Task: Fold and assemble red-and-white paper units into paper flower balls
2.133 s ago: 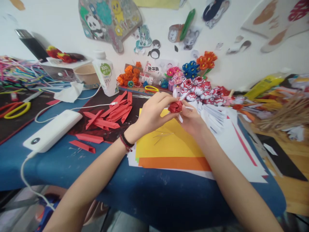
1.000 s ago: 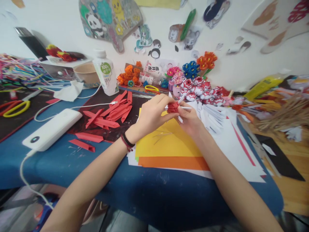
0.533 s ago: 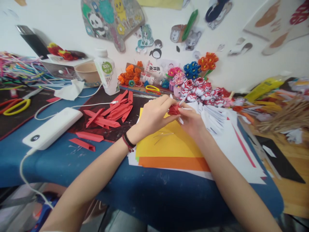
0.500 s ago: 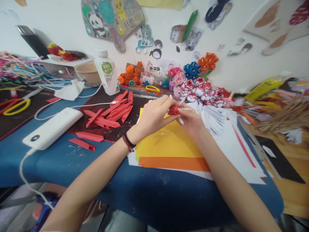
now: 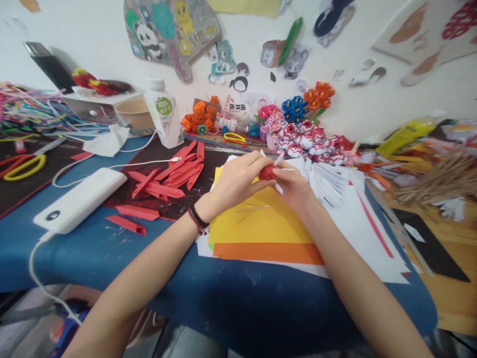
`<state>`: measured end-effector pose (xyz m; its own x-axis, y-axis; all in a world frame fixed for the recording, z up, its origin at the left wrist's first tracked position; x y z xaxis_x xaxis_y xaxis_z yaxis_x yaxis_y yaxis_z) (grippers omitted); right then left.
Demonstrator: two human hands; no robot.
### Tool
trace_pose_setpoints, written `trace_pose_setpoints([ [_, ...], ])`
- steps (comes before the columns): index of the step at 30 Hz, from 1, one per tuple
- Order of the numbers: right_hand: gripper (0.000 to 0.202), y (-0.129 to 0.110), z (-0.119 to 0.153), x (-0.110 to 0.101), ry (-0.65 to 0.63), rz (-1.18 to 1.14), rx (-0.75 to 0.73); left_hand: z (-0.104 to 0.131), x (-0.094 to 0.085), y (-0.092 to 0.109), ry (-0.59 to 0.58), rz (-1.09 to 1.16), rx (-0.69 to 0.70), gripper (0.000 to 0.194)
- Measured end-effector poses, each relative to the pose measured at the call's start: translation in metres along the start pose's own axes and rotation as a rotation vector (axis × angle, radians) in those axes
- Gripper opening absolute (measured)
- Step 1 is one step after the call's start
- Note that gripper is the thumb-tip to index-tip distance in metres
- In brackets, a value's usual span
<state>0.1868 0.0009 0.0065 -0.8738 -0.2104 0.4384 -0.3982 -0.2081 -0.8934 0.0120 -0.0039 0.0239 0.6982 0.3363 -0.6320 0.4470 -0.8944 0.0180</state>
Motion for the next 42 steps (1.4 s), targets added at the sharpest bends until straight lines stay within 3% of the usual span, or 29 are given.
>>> trace_pose_setpoints([
  [13,0.043,0.004,-0.005,-0.004,-0.007,0.057,-0.032,0.002,0.006,-0.004,0.102,0.105,-0.025,0.024],
  [20,0.047,0.005,-0.006,-0.003,0.064,0.036,-0.031,0.002,0.009,-0.004,0.104,0.028,0.012,0.024],
  [30,0.051,0.005,-0.006,0.001,0.047,0.0,-0.048,0.001,0.011,-0.006,0.195,0.053,0.027,0.029],
  [34,0.052,0.005,-0.004,0.005,0.048,0.032,-0.05,0.0,0.011,-0.005,0.113,0.081,-0.015,0.034],
  [42,0.034,0.009,-0.001,0.01,0.116,0.047,-0.072,-0.002,0.013,-0.002,-0.046,0.094,-0.108,0.043],
])
Point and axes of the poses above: each hand's wrist, its own z-axis away from the middle knuckle, its own x-axis out of the palm, y = z × x, the point moved 1 cm from there along -z, towards the middle knuckle, and after that the axes turned 9 degrees about x, right-handed, at the moved point
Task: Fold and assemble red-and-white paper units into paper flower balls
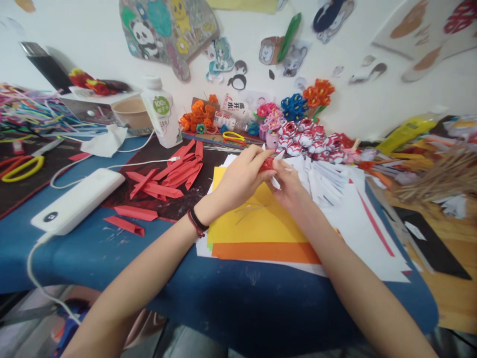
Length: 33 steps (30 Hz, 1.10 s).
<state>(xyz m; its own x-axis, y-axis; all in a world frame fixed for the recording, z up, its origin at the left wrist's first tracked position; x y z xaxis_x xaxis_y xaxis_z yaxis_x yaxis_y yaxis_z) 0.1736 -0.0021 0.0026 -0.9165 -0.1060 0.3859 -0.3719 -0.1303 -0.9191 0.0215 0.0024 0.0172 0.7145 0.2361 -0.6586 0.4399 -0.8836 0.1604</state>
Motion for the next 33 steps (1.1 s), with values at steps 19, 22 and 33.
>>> trace_pose_setpoints([
  [19,0.04,0.007,-0.001,0.003,0.003,-0.105,-0.014,0.002,0.001,0.006,-0.093,-0.228,-0.059,0.052],
  [22,0.037,0.002,-0.003,-0.003,-0.045,-0.07,0.033,0.002,0.001,-0.004,-0.114,-0.115,-0.049,0.046],
  [33,0.039,0.0,-0.013,-0.039,-0.167,0.192,0.103,0.008,0.001,-0.02,-0.265,-0.003,-0.119,0.045],
])
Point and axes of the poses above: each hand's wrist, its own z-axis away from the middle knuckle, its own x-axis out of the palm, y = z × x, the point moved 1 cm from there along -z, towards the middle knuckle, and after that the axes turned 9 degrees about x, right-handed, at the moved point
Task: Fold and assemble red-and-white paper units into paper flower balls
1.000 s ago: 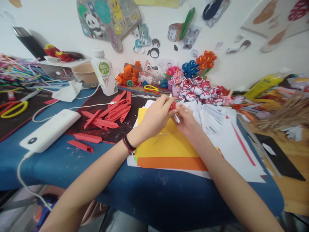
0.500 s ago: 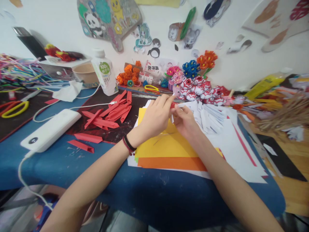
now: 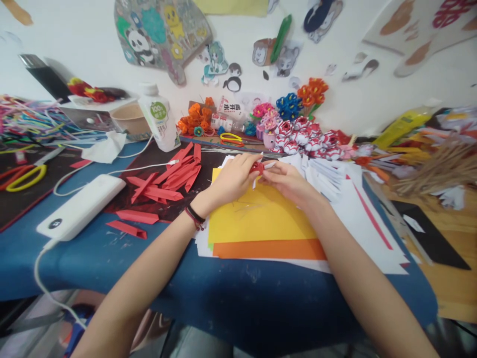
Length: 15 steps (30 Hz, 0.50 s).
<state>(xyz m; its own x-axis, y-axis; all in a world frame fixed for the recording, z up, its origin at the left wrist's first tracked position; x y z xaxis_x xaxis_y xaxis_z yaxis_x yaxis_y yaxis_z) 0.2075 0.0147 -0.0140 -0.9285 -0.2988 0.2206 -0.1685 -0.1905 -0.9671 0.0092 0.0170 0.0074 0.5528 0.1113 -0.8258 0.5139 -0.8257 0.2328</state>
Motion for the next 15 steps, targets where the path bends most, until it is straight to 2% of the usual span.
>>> trace_pose_setpoints([
  [3,0.04,0.005,-0.004,-0.007,0.002,0.01,-0.047,0.001,-0.008,0.001,-0.057,0.003,0.003,0.059],
  [5,0.043,0.005,-0.006,-0.01,-0.002,0.024,-0.065,0.002,-0.014,-0.002,-0.071,0.018,0.056,0.071],
  [7,0.046,0.004,-0.006,-0.013,-0.012,0.043,-0.084,0.003,-0.018,-0.007,-0.082,0.026,0.105,0.075],
  [10,0.048,0.001,-0.005,-0.015,-0.016,0.095,-0.103,0.006,-0.02,-0.015,-0.129,-0.039,0.126,0.055],
  [15,0.05,0.0,-0.005,-0.014,0.089,0.134,-0.121,0.01,-0.016,-0.017,-0.095,-0.253,0.078,0.03],
])
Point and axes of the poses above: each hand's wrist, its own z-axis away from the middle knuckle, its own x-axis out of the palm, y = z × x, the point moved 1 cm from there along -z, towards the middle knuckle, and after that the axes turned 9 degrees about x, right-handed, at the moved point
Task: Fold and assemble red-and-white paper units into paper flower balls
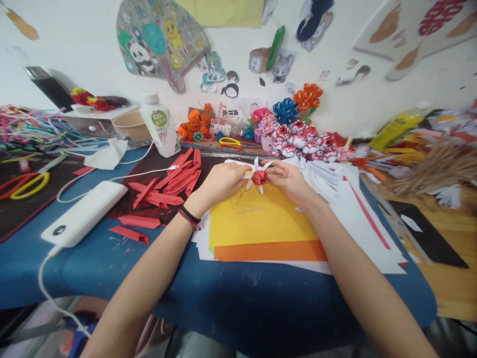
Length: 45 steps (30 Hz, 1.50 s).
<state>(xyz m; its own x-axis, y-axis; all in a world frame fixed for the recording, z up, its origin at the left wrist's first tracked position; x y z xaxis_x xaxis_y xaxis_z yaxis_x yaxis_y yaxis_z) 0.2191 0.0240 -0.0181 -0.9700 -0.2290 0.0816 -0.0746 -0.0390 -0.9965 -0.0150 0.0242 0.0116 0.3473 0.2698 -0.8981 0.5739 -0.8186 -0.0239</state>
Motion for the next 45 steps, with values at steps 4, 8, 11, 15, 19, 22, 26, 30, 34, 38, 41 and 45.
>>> trace_pose_setpoints([
  [4,0.05,0.0,-0.001,0.002,0.086,-0.036,0.004,-0.001,0.0,0.004,0.009,-0.078,-0.02,0.022],
  [8,0.053,-0.005,0.001,0.003,0.112,-0.033,-0.018,-0.001,0.0,0.005,0.063,-0.121,-0.042,0.024],
  [11,0.059,-0.009,0.004,0.006,0.096,-0.023,-0.062,-0.001,0.001,0.006,0.132,-0.149,-0.034,0.023],
  [15,0.05,-0.012,0.004,0.008,0.206,0.07,-0.185,-0.003,-0.002,0.011,0.191,-0.1,-0.125,0.02],
  [19,0.027,-0.014,0.006,0.008,0.412,0.486,-0.393,-0.008,-0.004,0.019,0.117,0.013,-0.337,0.017],
  [22,0.019,-0.017,0.01,0.012,0.299,0.903,-0.619,-0.01,-0.006,0.021,0.095,0.028,-0.43,0.018],
  [26,0.026,-0.015,0.015,0.021,0.192,1.296,-0.816,-0.01,-0.009,0.017,0.219,0.145,-0.472,0.021],
  [30,0.024,-0.012,0.016,0.028,0.291,1.255,-0.846,-0.011,-0.009,0.015,0.265,0.217,-0.46,0.02],
  [34,0.024,-0.013,0.017,0.033,0.317,1.219,-0.879,-0.011,-0.007,0.017,0.273,0.271,-0.467,0.02],
  [38,0.021,-0.015,0.018,0.033,0.337,1.236,-0.898,-0.01,-0.006,0.014,0.272,0.326,-0.453,0.022],
  [41,0.021,-0.016,0.018,0.033,0.341,1.243,-0.931,-0.009,-0.005,0.012,0.273,0.356,-0.443,0.02],
  [45,0.025,-0.018,0.018,0.034,0.327,1.248,-0.953,-0.01,-0.005,0.012,0.272,0.363,-0.445,0.02],
])
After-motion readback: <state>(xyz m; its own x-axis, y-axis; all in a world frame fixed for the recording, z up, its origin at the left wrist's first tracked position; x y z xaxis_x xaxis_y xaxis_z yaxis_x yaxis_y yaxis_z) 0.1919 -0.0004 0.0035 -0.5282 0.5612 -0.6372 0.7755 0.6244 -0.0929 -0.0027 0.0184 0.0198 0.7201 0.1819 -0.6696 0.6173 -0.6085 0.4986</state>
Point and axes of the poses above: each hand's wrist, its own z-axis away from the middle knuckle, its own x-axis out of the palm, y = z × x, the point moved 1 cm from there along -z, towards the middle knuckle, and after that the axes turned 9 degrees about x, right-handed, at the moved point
